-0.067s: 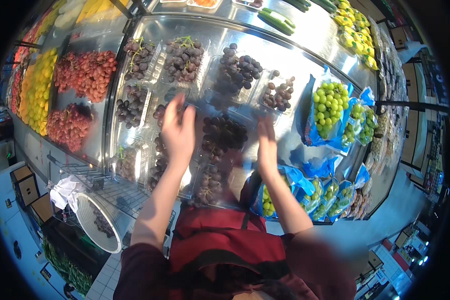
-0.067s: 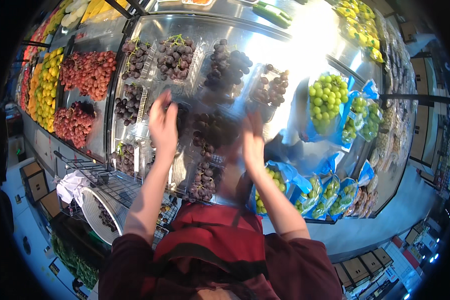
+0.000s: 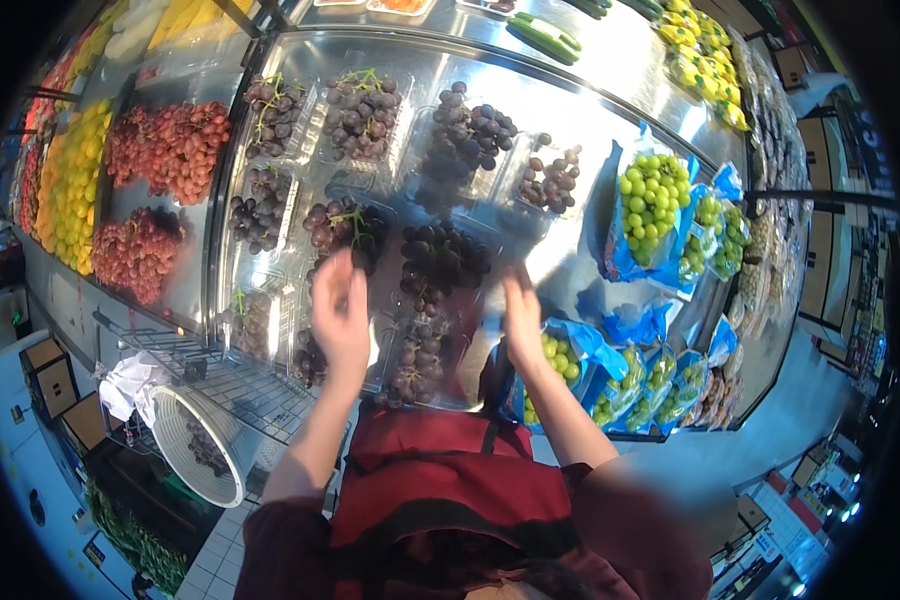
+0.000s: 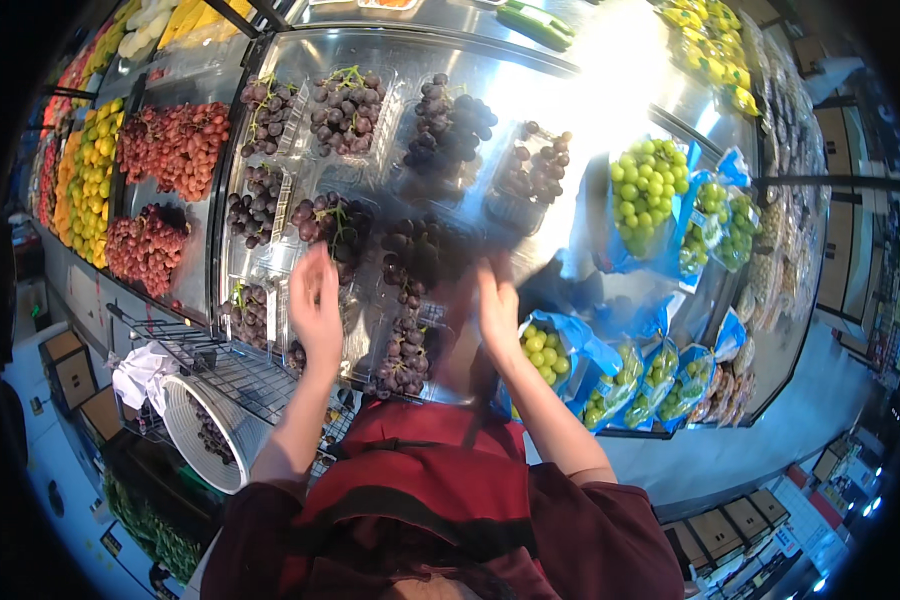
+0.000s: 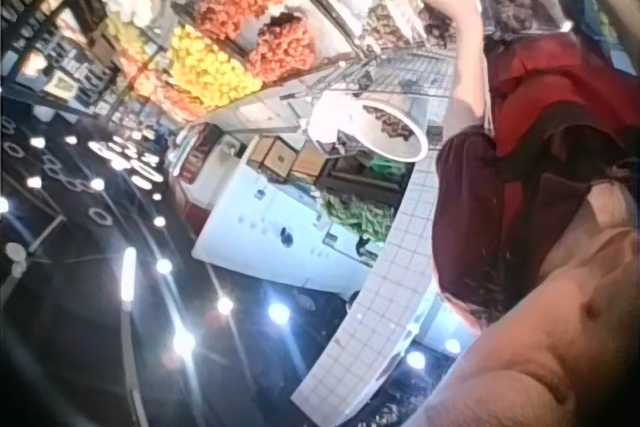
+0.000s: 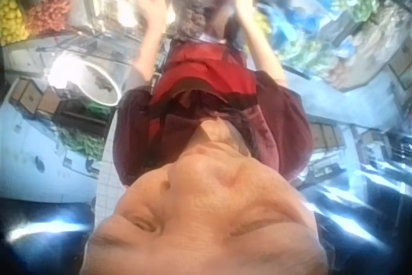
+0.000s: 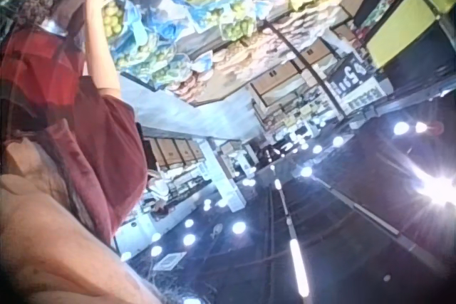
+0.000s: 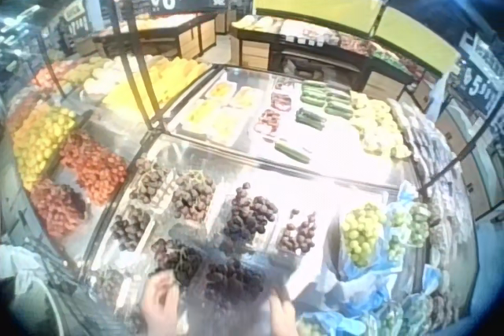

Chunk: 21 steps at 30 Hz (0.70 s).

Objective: The person picks bunches of dark grapes from a refrigerated display and places them into a white basket on a shopping cart. They then move the cart to a table, retrieve a white crate, and transfer the grapes from the basket into the crate by hand.

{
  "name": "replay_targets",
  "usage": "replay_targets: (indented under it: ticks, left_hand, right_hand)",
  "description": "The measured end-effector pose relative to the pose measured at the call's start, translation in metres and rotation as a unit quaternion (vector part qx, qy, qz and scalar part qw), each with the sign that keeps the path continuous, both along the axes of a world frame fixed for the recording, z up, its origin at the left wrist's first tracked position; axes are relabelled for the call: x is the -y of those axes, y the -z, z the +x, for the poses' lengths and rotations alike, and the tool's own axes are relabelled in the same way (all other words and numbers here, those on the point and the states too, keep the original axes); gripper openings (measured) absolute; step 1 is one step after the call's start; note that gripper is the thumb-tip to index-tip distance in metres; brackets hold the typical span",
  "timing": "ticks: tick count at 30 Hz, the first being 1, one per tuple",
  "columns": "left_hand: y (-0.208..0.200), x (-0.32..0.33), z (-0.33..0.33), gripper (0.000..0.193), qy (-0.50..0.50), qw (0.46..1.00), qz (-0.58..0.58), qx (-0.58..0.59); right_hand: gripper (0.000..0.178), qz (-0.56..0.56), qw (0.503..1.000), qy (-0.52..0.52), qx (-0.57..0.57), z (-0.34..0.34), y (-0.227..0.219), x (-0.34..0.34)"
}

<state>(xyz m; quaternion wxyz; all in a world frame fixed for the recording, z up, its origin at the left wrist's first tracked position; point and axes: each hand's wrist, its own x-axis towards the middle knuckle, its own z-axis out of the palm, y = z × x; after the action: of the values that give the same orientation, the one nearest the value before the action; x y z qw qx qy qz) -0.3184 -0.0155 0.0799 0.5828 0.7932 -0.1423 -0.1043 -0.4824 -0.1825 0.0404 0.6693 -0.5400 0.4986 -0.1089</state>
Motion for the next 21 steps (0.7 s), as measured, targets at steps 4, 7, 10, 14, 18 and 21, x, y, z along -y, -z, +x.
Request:
replay_targets:
  ticks: [4,7,10,14,18,21]
  left_hand:
    - [0.001,-0.086,-0.073,0.057,0.131,0.972,0.194,0.008]
    - [0.004,-0.110,-0.094,0.061,0.164,0.966,0.199,0.032]
    - [0.007,-0.123,-0.100,0.058,0.106,0.979,0.176,-0.008]
    - [0.010,-0.158,-0.114,0.040,0.034,0.991,0.125,-0.029]
    - [0.007,-0.222,-0.145,0.023,-0.015,0.979,0.158,-0.129]
    - [0.013,-0.279,-0.180,0.023,-0.053,0.963,0.252,-0.081]
  right_hand:
    - [0.064,0.086,0.996,-0.015,-0.035,-0.015,0.052,-0.034]
    - [0.065,0.005,0.999,-0.033,-0.014,-0.005,0.094,-0.040]
    - [0.043,-0.205,0.971,-0.114,-0.045,-0.016,0.122,-0.023]
    - [0.026,-0.256,0.964,-0.058,-0.050,-0.042,0.141,0.063]
    - [0.048,0.029,0.988,0.153,-0.002,-0.023,0.141,0.156]
    - [0.053,0.093,0.990,0.024,0.102,-0.013,0.136,0.172]
